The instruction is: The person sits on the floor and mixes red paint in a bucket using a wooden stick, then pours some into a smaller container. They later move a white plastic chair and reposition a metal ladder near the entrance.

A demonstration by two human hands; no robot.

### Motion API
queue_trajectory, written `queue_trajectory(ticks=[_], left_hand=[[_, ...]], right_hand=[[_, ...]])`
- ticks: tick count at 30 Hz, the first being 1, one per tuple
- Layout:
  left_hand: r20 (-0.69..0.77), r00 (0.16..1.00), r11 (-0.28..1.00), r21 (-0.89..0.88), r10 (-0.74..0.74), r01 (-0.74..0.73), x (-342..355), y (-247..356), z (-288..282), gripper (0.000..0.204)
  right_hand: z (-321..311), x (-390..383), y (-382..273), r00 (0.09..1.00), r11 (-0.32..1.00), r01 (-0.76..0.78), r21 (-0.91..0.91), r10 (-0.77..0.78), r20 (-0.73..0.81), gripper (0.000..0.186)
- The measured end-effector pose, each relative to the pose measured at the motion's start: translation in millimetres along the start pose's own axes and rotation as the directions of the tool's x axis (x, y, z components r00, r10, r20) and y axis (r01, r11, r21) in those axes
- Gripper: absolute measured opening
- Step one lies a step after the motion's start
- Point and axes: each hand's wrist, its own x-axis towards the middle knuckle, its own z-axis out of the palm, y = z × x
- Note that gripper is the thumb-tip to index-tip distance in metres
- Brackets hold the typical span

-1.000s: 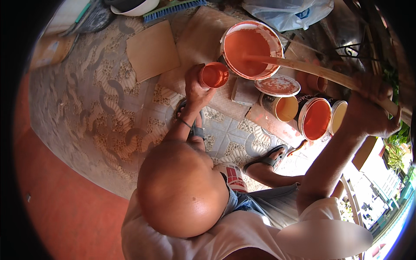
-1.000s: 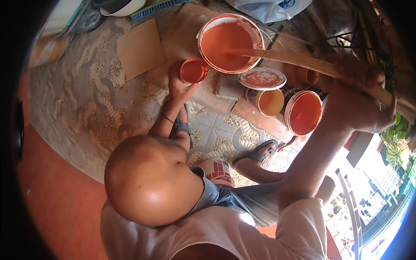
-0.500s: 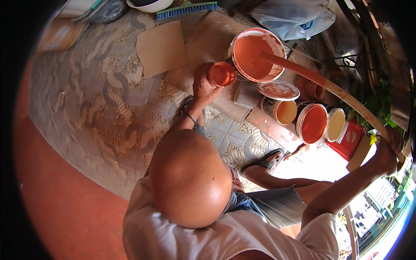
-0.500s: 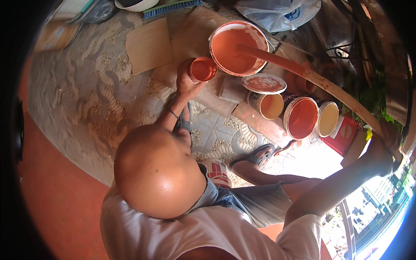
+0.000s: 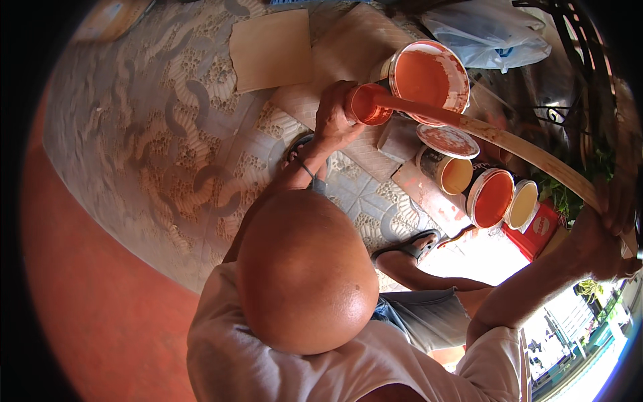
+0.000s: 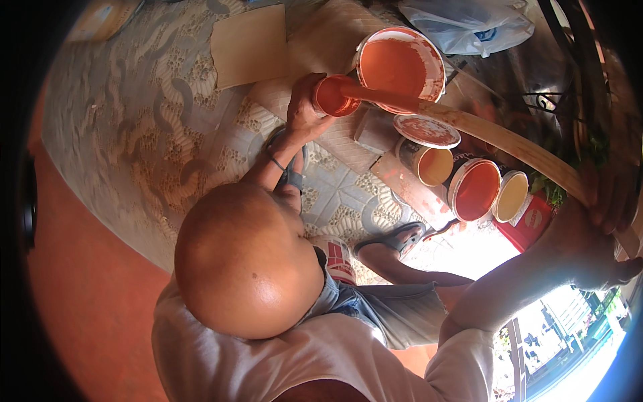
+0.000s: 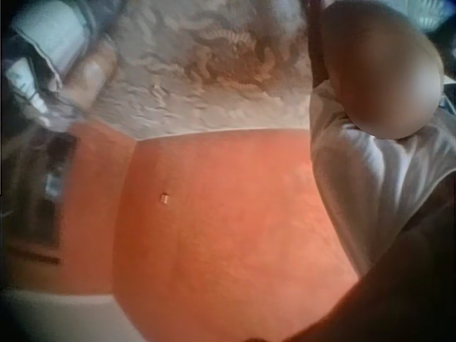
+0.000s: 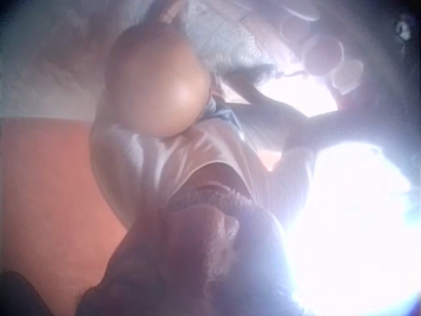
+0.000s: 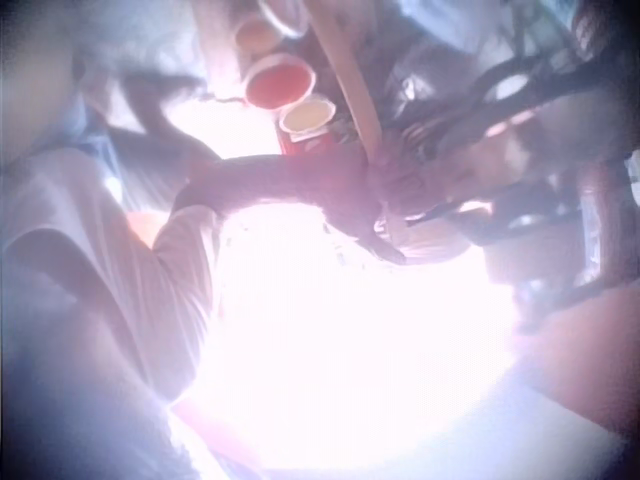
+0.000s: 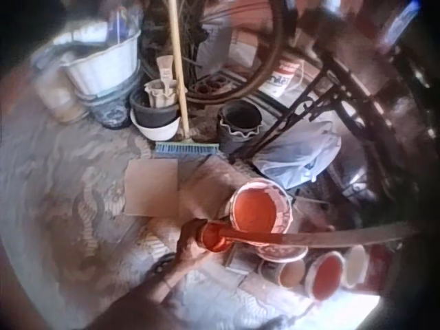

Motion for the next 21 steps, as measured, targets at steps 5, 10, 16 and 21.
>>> queue_trajectory(ticks=[5, 10, 16, 21], left_hand=[[0.020, 1.000, 1.000, 0.007, -0.013, 0.013, -2.0, -3.4, -0.9, 0.081], [0.000, 1.000, 1.000, -0.001, -0.027, 0.027, -3.7, -4.7, 0.2, 0.081], [-0.005, 1.000, 1.000, -0.008, -0.015, 0.015, -3.2, -3.3, 0.4, 0.081], [0.002, 1.000, 1.000, -0.010, -0.019, 0.019, -2.4, -2.5, 0.0, 0.081]], right_hand=[[30.2, -13.7, 10.9, 0.992, 1.000, -0.004, -0.026, 0.007, 0.123, 0.044], [34.5, -14.0, 7.0, 0.963, 0.999, -0.049, -0.012, 0.050, 0.264, 0.054], [59.4, -24.9, 3.8, 0.891, 0.992, -0.123, 0.010, 0.106, 0.441, 0.067], [86.8, -39.6, 13.7, 0.938, 0.971, 0.145, -0.192, -0.197, -0.287, 0.058]])
